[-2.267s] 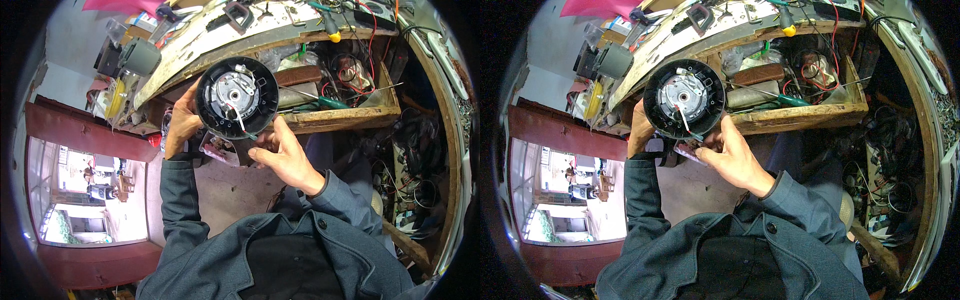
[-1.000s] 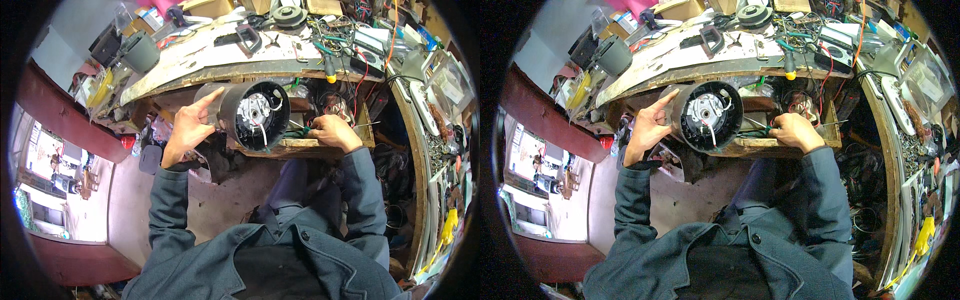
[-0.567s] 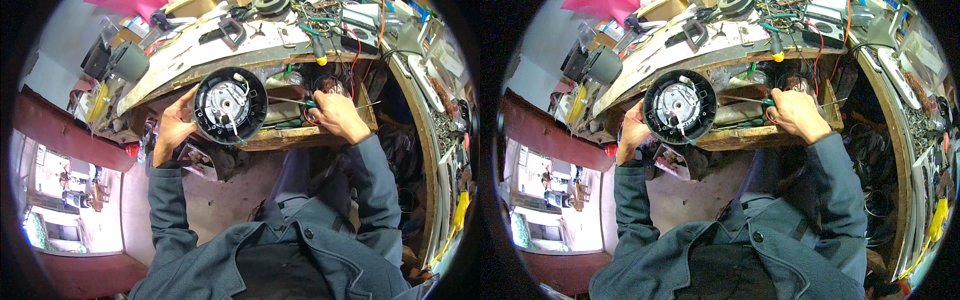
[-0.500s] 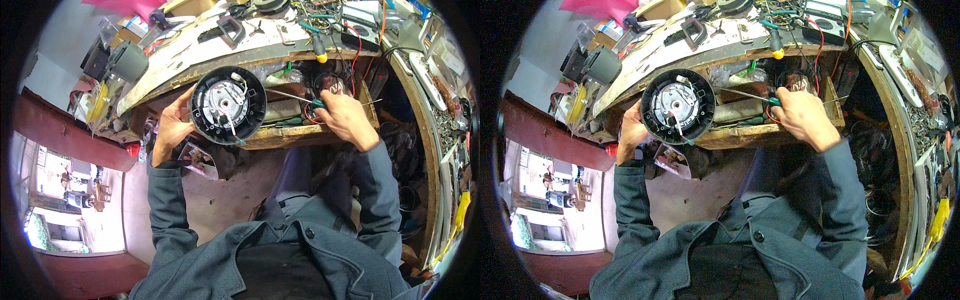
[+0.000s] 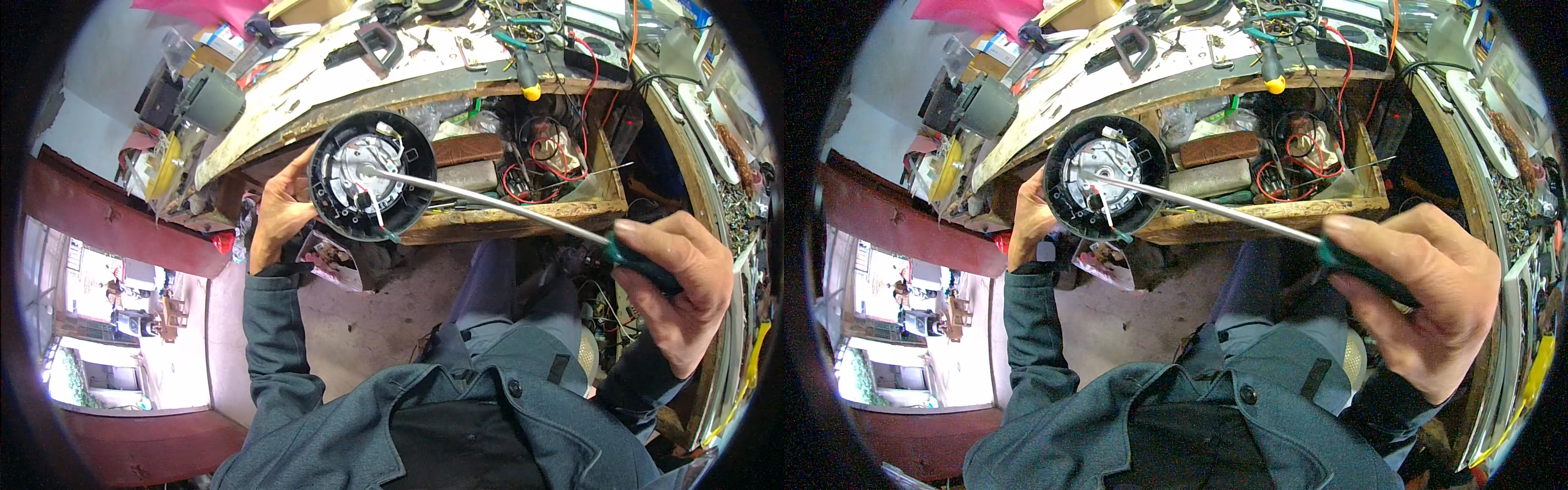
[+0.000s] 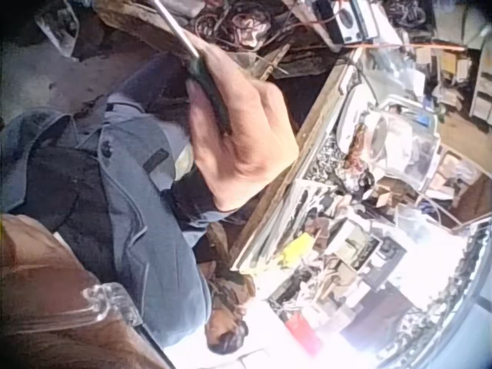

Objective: The person disassembles a blender base, uses a screwdriver to adjust internal components, and then uses pliers to manipulate the power cord and housing. The person works at a cluttered workbench in a workshop.

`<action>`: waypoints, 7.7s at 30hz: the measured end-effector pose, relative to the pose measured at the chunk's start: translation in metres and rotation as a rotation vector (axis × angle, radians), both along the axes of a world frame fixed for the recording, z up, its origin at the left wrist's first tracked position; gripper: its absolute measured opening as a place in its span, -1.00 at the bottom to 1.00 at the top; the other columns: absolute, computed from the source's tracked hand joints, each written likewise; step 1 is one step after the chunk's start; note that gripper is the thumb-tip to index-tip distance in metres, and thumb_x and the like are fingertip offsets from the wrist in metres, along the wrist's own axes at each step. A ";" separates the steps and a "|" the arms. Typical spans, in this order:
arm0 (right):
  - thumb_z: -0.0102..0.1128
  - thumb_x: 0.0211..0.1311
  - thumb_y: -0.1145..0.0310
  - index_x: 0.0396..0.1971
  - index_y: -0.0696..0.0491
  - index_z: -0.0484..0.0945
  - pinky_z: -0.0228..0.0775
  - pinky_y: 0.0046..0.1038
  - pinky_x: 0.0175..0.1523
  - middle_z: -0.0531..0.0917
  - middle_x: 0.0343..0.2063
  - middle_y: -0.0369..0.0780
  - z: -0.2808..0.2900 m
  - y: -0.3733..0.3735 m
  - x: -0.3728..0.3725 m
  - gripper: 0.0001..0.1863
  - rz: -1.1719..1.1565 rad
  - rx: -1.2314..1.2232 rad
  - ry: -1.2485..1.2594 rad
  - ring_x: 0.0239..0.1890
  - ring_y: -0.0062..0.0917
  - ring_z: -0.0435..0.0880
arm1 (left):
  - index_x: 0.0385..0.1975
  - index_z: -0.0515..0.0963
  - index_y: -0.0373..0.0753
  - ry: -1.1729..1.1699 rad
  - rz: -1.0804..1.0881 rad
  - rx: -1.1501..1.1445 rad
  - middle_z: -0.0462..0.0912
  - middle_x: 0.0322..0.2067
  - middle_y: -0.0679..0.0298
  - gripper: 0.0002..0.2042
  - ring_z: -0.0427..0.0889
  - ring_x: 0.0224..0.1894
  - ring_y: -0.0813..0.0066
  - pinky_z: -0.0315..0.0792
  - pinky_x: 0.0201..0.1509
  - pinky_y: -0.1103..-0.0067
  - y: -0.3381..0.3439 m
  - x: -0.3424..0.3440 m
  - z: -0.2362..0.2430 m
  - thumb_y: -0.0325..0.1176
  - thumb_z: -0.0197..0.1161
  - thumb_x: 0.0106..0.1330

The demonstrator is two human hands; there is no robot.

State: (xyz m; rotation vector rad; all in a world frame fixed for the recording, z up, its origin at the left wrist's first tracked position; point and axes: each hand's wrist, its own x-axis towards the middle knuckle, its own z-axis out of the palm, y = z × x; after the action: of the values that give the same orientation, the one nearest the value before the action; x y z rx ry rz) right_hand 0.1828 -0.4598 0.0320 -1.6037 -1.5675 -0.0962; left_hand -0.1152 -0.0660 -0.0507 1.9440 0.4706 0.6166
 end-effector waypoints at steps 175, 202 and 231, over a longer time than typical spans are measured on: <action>0.42 0.04 0.55 0.21 -0.24 0.65 0.48 -0.30 -0.41 0.59 -0.48 -0.23 -0.050 0.059 0.015 -0.34 0.035 -0.244 -0.316 -0.51 -0.29 0.62 | 0.36 0.49 0.11 0.548 0.221 1.099 0.73 -0.43 0.06 -0.22 0.74 -0.38 0.06 0.61 -0.26 0.23 -0.051 0.031 0.033 -0.55 0.30 -0.01; 0.34 0.00 0.61 0.24 -0.30 0.62 0.59 -0.32 -0.35 0.66 -0.39 -0.24 -0.040 0.057 0.001 -0.26 -0.094 -0.348 -0.429 -0.44 -0.34 0.69 | 0.39 0.45 0.08 0.608 0.189 1.123 0.73 -0.42 0.11 -0.19 0.74 -0.37 0.10 0.61 -0.26 0.24 -0.053 0.037 0.036 -0.53 0.32 -0.02; 0.38 0.02 0.60 0.26 -0.32 0.62 0.51 -0.32 -0.44 0.47 -0.54 -0.25 -0.123 0.064 0.014 -0.26 -0.035 -0.121 -0.243 -0.57 -0.34 0.56 | 0.37 0.47 0.00 0.532 0.159 1.128 0.71 -0.47 0.14 -0.21 0.73 -0.41 0.12 0.57 -0.31 0.28 -0.052 0.041 0.037 -0.52 0.34 -0.03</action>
State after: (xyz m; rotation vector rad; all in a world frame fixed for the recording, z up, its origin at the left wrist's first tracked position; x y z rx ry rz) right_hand 0.1971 -0.3956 -0.0914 -1.7666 -1.7589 -0.2268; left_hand -0.0745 -0.1177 -0.0132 3.2056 0.6891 0.4861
